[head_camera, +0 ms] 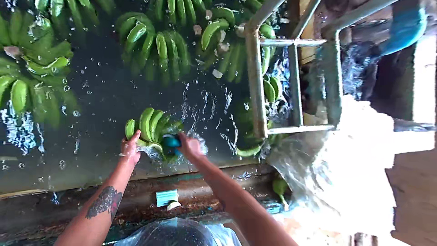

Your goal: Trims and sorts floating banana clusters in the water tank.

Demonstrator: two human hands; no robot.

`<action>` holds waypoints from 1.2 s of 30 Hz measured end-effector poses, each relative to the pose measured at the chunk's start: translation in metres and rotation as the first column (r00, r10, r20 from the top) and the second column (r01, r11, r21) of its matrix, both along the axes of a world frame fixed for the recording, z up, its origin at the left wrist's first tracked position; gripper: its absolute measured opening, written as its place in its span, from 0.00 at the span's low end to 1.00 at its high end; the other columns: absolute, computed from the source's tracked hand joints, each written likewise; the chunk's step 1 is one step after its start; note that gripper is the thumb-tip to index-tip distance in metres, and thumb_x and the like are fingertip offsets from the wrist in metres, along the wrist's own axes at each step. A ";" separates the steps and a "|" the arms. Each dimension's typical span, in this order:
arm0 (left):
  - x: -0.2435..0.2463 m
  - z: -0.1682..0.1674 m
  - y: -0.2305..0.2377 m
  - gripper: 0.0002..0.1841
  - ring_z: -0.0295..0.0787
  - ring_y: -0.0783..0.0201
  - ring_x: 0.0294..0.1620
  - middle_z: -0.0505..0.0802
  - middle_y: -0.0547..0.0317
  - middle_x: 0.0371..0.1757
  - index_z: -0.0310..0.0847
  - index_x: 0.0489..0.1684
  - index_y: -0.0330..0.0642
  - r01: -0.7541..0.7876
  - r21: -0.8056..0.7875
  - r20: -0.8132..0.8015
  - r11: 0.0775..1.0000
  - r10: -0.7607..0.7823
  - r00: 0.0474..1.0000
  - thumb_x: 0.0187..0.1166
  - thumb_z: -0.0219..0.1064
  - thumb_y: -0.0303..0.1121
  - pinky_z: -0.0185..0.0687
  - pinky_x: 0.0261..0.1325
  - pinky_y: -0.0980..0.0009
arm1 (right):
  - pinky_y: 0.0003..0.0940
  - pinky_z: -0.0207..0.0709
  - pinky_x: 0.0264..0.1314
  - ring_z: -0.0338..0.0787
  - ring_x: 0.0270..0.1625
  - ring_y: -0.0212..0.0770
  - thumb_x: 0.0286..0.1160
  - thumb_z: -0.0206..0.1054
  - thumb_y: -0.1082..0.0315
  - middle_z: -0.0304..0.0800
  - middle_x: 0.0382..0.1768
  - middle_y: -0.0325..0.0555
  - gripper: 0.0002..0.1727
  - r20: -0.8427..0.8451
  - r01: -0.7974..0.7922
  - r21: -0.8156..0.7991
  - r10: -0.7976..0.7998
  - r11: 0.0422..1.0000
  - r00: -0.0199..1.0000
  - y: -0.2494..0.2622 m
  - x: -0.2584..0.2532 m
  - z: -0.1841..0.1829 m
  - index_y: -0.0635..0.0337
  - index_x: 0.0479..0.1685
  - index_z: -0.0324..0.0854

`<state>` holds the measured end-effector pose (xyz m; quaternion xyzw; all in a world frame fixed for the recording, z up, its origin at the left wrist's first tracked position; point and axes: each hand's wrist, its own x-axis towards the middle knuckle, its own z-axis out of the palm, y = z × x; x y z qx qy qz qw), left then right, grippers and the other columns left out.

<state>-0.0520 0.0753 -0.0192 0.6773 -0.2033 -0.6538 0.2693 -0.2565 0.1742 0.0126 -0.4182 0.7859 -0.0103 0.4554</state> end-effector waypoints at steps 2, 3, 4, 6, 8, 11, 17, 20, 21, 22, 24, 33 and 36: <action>0.009 0.004 0.003 0.28 0.86 0.48 0.65 0.82 0.42 0.72 0.61 0.84 0.43 0.032 0.072 -0.017 0.997 -0.031 0.999 0.88 0.62 0.41 0.88 0.59 0.48 | 0.76 0.71 0.71 0.83 0.69 0.74 0.80 0.68 0.56 0.86 0.65 0.71 0.27 -0.171 0.122 0.017 -0.117 0.992 0.978 0.008 -0.046 -0.011 0.59 0.76 0.79; 0.014 0.007 0.007 0.29 0.85 0.48 0.67 0.80 0.41 0.75 0.58 0.87 0.43 0.097 0.061 0.011 0.993 -0.098 0.995 0.90 0.59 0.42 0.88 0.60 0.48 | 0.78 0.69 0.71 0.83 0.69 0.75 0.80 0.69 0.54 0.87 0.64 0.71 0.28 -0.238 0.200 -0.016 -0.198 0.980 0.951 0.009 -0.068 -0.008 0.60 0.75 0.79; 0.018 0.012 0.012 0.32 0.82 0.51 0.73 0.76 0.42 0.80 0.53 0.89 0.42 0.225 -0.019 0.111 0.974 -0.222 0.969 0.88 0.62 0.38 0.86 0.66 0.52 | 0.79 0.70 0.69 0.85 0.66 0.75 0.77 0.73 0.55 0.89 0.61 0.70 0.28 -0.277 0.269 -0.102 -0.287 0.958 0.917 0.010 -0.088 -0.003 0.60 0.73 0.80; 0.031 0.014 0.023 0.53 0.50 0.44 0.93 0.52 0.33 0.93 0.36 0.94 0.34 0.676 -0.223 0.458 0.702 -0.537 0.709 0.76 0.74 0.42 0.51 0.91 0.48 | 0.80 0.76 0.56 0.88 0.57 0.76 0.72 0.78 0.59 0.90 0.54 0.71 0.34 -0.250 0.402 -0.293 -0.475 0.868 0.844 0.023 -0.116 0.006 0.60 0.77 0.73; 0.032 0.007 0.028 0.53 0.42 0.25 0.92 0.52 0.25 0.91 0.55 0.92 0.38 0.942 -0.216 0.751 0.258 -0.572 0.329 0.66 0.79 0.54 0.29 0.87 0.24 | 0.75 0.78 0.58 0.89 0.58 0.72 0.71 0.78 0.63 0.89 0.59 0.67 0.43 -0.159 0.568 -0.409 -0.669 0.714 0.726 0.044 -0.124 -0.001 0.47 0.89 0.62; 0.003 0.003 0.028 0.37 0.59 0.30 0.88 0.71 0.37 0.86 0.62 0.91 0.57 0.997 0.074 0.729 -0.029 -0.680 -0.073 0.79 0.70 0.42 0.43 0.85 0.25 | 0.65 0.74 0.75 0.83 0.73 0.67 0.77 0.72 0.67 0.82 0.72 0.69 0.40 -0.020 0.771 -0.415 -0.852 0.483 0.523 0.066 -0.089 -0.036 0.58 0.90 0.59; -0.072 0.008 0.025 0.22 0.78 0.30 0.74 0.82 0.25 0.71 0.70 0.80 0.29 0.902 0.016 0.574 0.431 -0.743 0.345 0.88 0.55 0.28 0.69 0.78 0.37 | 0.46 0.88 0.60 0.93 0.54 0.50 0.72 0.74 0.72 0.88 0.57 0.65 0.33 0.491 0.846 -0.204 -0.696 0.494 0.524 0.018 0.030 -0.009 0.73 0.77 0.69; -0.071 0.027 0.014 0.21 0.78 0.45 0.72 0.82 0.32 0.71 0.69 0.78 0.27 0.563 -0.008 0.191 0.826 -0.551 0.812 0.93 0.51 0.31 0.73 0.75 0.50 | 0.57 0.84 0.62 0.94 0.53 0.56 0.72 0.72 0.71 0.93 0.50 0.63 0.27 0.262 0.610 -0.385 -0.552 0.692 0.792 0.012 0.017 0.003 0.69 0.72 0.77; -0.059 0.028 0.010 0.20 0.84 0.51 0.64 0.86 0.39 0.65 0.72 0.75 0.32 0.458 0.061 0.046 0.887 -0.461 0.886 0.93 0.52 0.36 0.81 0.66 0.52 | 0.59 0.83 0.64 0.93 0.55 0.59 0.73 0.71 0.71 0.93 0.52 0.64 0.26 0.182 0.583 -0.383 -0.560 0.716 0.808 0.016 0.005 -0.005 0.68 0.73 0.77; -0.045 0.028 0.006 0.20 0.89 0.54 0.56 0.90 0.45 0.57 0.75 0.71 0.37 0.376 0.120 -0.114 0.919 -0.363 0.925 0.93 0.51 0.41 0.87 0.58 0.53 | 0.61 0.80 0.69 0.91 0.60 0.61 0.76 0.69 0.69 0.91 0.56 0.65 0.27 0.113 0.560 -0.347 -0.559 0.752 0.821 0.020 -0.011 -0.013 0.67 0.76 0.75; -0.015 0.033 0.009 0.24 0.93 0.59 0.43 0.94 0.52 0.43 0.79 0.61 0.43 0.270 0.205 -0.376 0.941 -0.179 0.909 0.94 0.42 0.50 0.92 0.46 0.58 | 0.65 0.74 0.76 0.87 0.69 0.64 0.80 0.68 0.65 0.88 0.64 0.67 0.30 0.057 0.493 -0.235 -0.494 0.838 0.867 0.032 -0.040 -0.033 0.65 0.81 0.73; 0.009 0.010 -0.007 0.23 0.91 0.57 0.53 0.91 0.49 0.54 0.74 0.72 0.42 0.160 0.184 -0.216 0.970 -0.119 0.969 0.94 0.46 0.48 0.89 0.54 0.54 | 0.42 0.83 0.69 0.89 0.64 0.48 0.67 0.76 0.74 0.86 0.65 0.63 0.38 0.422 0.724 -0.174 -0.614 0.667 0.667 0.032 -0.018 -0.003 0.70 0.81 0.67; -0.007 -0.002 -0.027 0.23 0.85 0.50 0.66 0.86 0.39 0.66 0.71 0.77 0.33 0.493 0.003 0.113 0.870 -0.490 0.864 0.91 0.58 0.40 0.81 0.69 0.49 | 0.39 0.90 0.57 0.94 0.50 0.41 0.64 0.74 0.77 0.92 0.51 0.56 0.32 0.741 0.590 -0.080 -0.348 0.803 0.574 0.054 0.005 0.022 0.74 0.72 0.71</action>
